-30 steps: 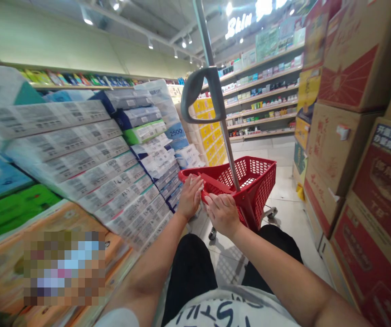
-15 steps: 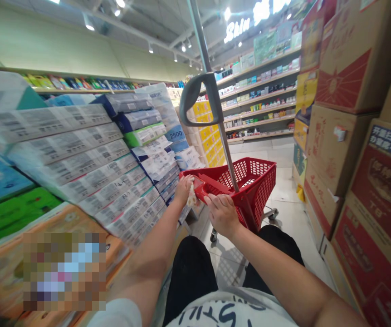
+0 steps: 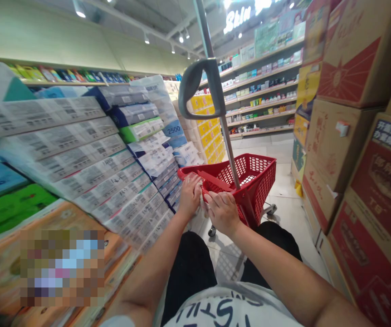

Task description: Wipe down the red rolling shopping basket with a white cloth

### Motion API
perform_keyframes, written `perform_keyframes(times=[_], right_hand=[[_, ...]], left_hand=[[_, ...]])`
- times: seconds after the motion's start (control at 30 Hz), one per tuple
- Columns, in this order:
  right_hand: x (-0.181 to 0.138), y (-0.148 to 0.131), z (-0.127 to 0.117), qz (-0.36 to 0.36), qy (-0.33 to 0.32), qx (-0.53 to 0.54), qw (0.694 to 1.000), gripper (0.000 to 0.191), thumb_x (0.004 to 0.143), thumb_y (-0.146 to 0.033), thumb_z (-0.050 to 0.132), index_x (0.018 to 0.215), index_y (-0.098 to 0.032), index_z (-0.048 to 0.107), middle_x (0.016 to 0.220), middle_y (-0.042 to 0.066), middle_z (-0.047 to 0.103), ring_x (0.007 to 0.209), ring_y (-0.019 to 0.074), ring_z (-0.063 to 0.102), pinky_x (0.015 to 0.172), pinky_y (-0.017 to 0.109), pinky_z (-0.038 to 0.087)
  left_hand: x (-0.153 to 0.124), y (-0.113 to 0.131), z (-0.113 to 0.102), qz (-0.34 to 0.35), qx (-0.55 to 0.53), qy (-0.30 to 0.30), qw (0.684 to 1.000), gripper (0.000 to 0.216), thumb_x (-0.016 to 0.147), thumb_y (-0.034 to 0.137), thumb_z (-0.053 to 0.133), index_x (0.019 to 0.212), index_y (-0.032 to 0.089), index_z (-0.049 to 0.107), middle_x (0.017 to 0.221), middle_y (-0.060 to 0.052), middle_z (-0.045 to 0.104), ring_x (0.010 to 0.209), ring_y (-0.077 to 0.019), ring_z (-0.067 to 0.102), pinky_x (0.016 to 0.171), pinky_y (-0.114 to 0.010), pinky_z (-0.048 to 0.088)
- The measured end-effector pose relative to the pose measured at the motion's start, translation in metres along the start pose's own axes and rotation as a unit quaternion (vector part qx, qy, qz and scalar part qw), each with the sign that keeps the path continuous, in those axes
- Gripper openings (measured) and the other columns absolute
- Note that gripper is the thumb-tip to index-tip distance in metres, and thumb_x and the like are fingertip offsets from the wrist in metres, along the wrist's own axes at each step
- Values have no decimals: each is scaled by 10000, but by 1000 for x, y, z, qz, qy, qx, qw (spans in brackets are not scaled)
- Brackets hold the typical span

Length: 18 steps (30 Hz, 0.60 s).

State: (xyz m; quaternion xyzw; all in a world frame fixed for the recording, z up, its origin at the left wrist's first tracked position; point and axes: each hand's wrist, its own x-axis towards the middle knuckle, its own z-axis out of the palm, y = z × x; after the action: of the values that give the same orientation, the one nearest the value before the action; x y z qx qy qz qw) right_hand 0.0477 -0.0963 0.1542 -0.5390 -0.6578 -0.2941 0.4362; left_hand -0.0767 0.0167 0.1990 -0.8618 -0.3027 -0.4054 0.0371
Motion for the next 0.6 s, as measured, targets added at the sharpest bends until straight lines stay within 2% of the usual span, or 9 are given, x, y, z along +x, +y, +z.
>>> perform_keyframes(times=[0.1,0.23,0.33,0.43,0.53,0.6], right_hand=[[1,0,2,0,-4,3,1000,436,832,-161,548,1265,-210,556,1186,59,631,1018,232,506,938,405,335],[4,0,5,-1,-7,0,1000,463,818,-140,541,1277,-209,546,1197,56,627,1023,235,504,941,407,333],[4,-1,6,2,-12,-3,1000,453,819,-140,535,1268,-192,553,1206,63,623,1025,234,502,953,409,328],[3,-1,5,0,-9,-3,1000,473,818,-145,540,1287,-203,541,1198,61,626,1026,233,501,944,407,333],[3,-2,3,1,0,-2,1000,476,829,-156,542,1301,-220,533,1180,54,633,1018,231,503,928,405,340],[3,-2,2,2,7,1,1000,471,836,-164,543,1303,-222,533,1170,52,637,1011,229,505,924,403,343]], left_hand=[[19,-23,5,-46,18,-33,998,376,952,227,338,1187,183,629,1310,-56,594,1324,-228,420,1144,-480,293],[46,-60,9,-125,43,-95,987,400,937,174,311,1171,138,634,1312,-99,589,1276,-211,482,1124,-415,330],[50,-73,8,-119,44,-105,986,402,945,166,294,1182,162,619,1311,-80,593,1295,-185,469,1129,-407,323],[37,-63,7,-96,62,-93,989,403,946,148,281,1187,156,603,1319,-91,585,1335,-187,421,1144,-448,292],[16,-35,8,-63,63,-53,995,402,939,140,285,1222,132,570,1341,-119,560,1354,-206,393,1158,-505,248],[2,-14,10,-33,42,-23,998,405,944,167,297,1265,132,542,1362,-121,539,1364,-205,374,1180,-499,215]])
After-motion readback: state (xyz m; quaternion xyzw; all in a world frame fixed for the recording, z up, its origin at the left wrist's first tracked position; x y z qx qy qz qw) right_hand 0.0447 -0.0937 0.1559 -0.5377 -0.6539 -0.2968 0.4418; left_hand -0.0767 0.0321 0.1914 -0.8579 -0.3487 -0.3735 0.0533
